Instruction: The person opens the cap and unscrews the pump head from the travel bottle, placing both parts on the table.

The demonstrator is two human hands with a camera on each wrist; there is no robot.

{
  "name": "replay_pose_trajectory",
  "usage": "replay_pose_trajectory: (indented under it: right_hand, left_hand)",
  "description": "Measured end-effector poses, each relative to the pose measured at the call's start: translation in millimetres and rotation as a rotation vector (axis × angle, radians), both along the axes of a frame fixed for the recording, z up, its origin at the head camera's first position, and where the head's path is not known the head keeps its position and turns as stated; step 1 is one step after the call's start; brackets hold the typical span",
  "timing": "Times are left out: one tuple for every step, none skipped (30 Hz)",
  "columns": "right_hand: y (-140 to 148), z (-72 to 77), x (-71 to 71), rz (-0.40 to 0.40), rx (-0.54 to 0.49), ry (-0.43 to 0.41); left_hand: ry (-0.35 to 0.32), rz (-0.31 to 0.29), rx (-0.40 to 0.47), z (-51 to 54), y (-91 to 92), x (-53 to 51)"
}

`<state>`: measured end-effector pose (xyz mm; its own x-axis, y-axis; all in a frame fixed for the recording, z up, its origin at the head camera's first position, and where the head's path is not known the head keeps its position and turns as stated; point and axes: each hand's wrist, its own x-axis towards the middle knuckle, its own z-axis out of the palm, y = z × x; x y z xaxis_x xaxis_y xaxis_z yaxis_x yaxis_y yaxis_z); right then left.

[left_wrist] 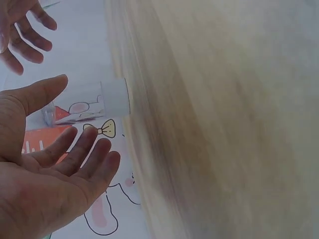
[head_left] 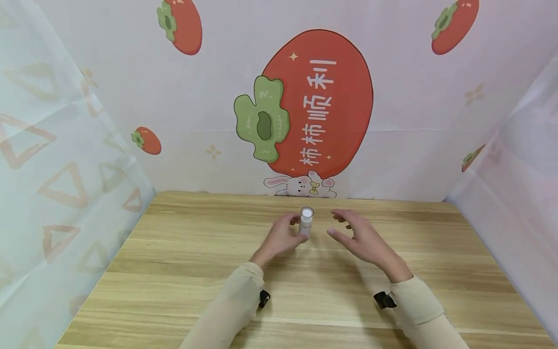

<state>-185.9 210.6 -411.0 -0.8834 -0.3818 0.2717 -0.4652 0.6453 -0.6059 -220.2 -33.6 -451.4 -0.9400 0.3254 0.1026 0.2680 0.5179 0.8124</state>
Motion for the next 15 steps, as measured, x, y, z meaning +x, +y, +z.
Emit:
replay_pose_trajectory:
  right_hand:
    - [0.2,0.0,0.2,0.0,0.0,0.002]
    - [0.3,-0.3,0.4,0.001,-0.001,0.003]
    - [0.3,-0.6,0.5,0.001,0.0,0.003]
    - [0.4,-0.9,0.6,0.0,-0.001,0.002]
    - [0.4,-1.2,0.7,0.001,-0.002,0.0]
    - [0.5,-1.4,0.9,0.002,-0.002,-0.001]
    - [0.5,-1.7,0.9,0.004,-0.004,-0.004]
    - [0.5,-2.1,0.9,0.004,-0.005,-0.009]
    - [0.5,-2.2,1.0,0.003,-0.006,-0.012]
    - [0.5,-2.3,1.0,0.003,-0.007,-0.015]
    - [0.6,-2.5,0.9,0.002,-0.006,-0.018]
    - [0.6,-2.6,0.9,0.001,-0.007,-0.02]
    - [0.6,-2.6,0.8,-0.001,-0.007,-0.023]
    - [0.7,-2.5,0.9,-0.003,-0.005,-0.025]
    - [0.7,-2.5,1.0,-0.003,-0.005,-0.025]
  left_hand:
    - [-0.007,0.007,0.005,-0.6,1.0,0.1]
    - [-0.015,0.011,0.013,-1.2,2.0,0.0]
    - [-0.024,0.015,0.025,-1.5,3.0,0.0]
    - [-0.033,0.018,0.036,-1.9,3.8,0.0]
    - [-0.039,0.019,0.045,-2.4,4.5,0.0]
    - [-0.044,0.021,0.052,-2.7,5.2,0.1]
    - [-0.048,0.021,0.057,-3.1,5.8,-0.1]
    - [-0.052,0.021,0.062,-3.5,6.5,-0.3]
    - [-0.056,0.024,0.065,-3.8,7.0,-0.4]
    - [-0.058,0.026,0.065,-4.2,7.6,-0.6]
    - [-0.06,0.027,0.067,-4.5,8.1,-0.7]
    - [-0.063,0.029,0.066,-4.7,8.7,-0.8]
    - [-0.066,0.03,0.066,-4.9,9.3,-1.1]
    - [-0.068,0.032,0.065,-4.9,9.9,-1.1]
    - [-0.07,0.033,0.066,-4.9,10.5,-1.1]
